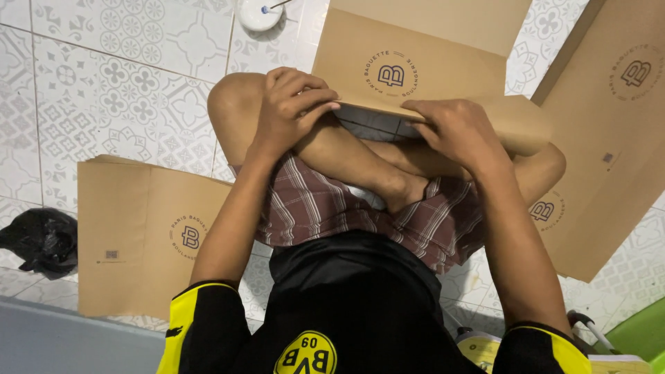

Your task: The person sits on the floor and folds a flat brown paper bag into its three-dimensional shape. They use a small brush to apply white glue from a container onto the bag's seam, then press the edges together to secure the fold.

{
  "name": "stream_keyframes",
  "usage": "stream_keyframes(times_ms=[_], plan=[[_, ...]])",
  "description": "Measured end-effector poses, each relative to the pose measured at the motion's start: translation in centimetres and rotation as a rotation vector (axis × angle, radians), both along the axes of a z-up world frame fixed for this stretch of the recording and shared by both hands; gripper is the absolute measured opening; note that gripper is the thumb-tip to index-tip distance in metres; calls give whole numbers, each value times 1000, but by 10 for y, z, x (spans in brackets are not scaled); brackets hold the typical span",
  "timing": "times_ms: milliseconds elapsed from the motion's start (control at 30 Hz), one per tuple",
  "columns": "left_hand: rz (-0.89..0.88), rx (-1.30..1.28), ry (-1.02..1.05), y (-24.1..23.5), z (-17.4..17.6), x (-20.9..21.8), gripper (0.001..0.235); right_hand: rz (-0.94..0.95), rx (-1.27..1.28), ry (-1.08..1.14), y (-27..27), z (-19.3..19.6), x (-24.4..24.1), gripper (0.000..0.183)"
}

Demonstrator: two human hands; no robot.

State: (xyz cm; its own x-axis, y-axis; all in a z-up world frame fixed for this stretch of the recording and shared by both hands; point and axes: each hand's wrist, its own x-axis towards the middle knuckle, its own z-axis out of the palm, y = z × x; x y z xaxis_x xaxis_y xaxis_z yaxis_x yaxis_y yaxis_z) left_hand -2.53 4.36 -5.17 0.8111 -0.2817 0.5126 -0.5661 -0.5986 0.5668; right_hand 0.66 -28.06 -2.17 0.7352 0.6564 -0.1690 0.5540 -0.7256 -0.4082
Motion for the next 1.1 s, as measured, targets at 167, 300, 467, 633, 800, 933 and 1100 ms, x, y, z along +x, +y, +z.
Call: stream_keyframes(times_ms=[167,300,467,633,800,933,1100], plan=[[29,176,-116,-8,16,2,11,-2,-2,-18,-2,-3,-4,39],[-31,305,-181,-24,11,4,22,-7,-6,4,1,3,-8,45],[-9,351,-200,-31,13,7,7,-15,21,-133,-8,2,-11,37],[-54,399,-157,-49,19,4,15,-23,50,-130,-11,6,-17,26],[-156,357,-182,-83,4,4,20,-14,80,-162,-5,4,-23,7],[-134,360,-266,-93,4,6,9,-6,141,-264,-5,5,-27,8],[-148,389,-257,-96,5,6,5,42,306,-490,1,-4,-33,7]])
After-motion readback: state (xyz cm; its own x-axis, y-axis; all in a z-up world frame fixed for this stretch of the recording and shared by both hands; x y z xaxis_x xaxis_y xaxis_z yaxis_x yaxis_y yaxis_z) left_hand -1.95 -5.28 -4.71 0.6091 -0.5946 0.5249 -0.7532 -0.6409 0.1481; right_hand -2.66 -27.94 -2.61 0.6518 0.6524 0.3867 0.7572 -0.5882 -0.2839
